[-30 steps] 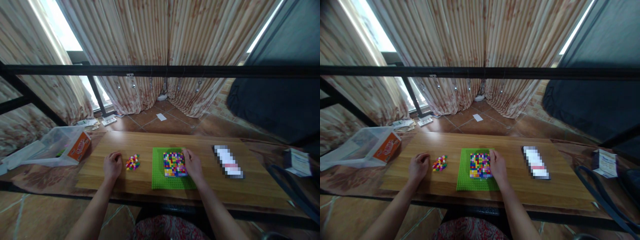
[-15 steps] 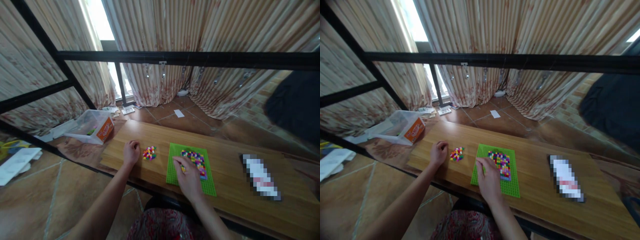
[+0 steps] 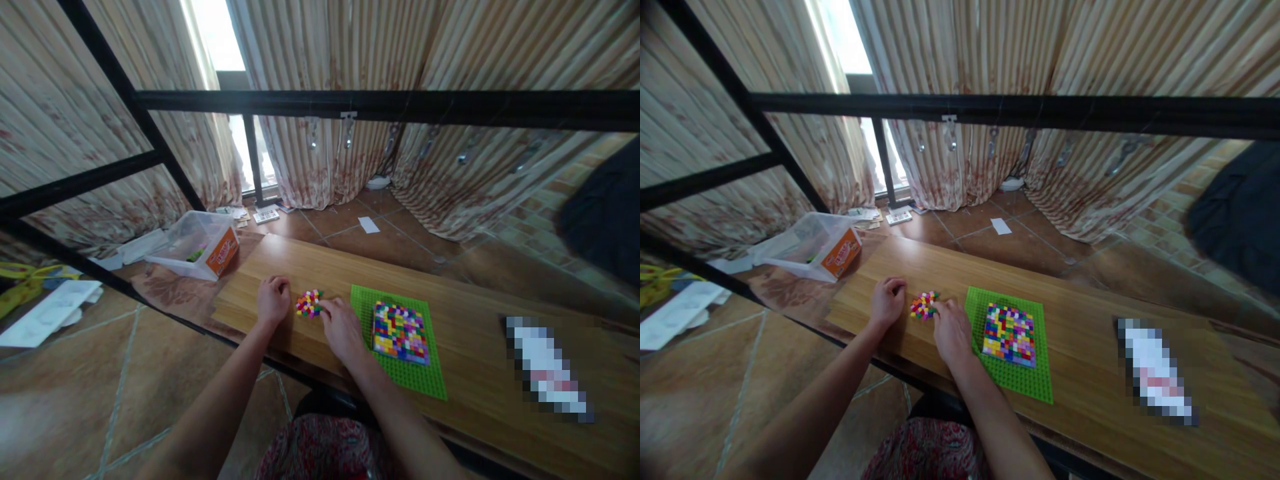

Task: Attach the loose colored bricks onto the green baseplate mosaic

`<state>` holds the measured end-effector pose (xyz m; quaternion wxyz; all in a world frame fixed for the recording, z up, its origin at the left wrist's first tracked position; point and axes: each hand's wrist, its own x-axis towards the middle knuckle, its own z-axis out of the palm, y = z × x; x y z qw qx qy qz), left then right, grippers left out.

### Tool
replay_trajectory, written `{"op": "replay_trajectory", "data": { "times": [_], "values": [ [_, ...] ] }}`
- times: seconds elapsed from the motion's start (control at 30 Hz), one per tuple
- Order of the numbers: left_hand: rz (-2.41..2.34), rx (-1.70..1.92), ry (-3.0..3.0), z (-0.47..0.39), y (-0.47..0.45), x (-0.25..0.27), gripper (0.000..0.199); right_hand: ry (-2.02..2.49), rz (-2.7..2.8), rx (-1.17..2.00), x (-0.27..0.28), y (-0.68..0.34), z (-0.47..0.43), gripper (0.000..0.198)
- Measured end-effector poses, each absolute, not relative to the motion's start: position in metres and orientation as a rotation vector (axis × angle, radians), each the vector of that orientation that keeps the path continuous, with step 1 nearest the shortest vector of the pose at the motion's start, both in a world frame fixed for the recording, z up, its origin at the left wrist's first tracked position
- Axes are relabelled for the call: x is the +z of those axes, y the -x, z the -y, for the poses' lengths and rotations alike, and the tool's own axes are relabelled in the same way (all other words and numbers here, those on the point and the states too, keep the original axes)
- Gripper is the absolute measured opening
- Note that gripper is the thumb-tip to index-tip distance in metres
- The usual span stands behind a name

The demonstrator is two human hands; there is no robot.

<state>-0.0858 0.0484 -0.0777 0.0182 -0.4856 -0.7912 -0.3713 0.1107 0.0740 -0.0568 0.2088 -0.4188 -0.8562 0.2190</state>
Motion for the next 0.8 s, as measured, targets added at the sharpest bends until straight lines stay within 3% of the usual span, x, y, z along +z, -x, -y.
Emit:
{"op": "replay_trajectory", "data": {
  "times": [0.8],
  "values": [
    [2.426,-1.122,1.538,-0.052,0.092,-0.079,0.022,1.333,2.548,0.535,-0.048,-0.111,-0.063,0.029]
  ]
}}
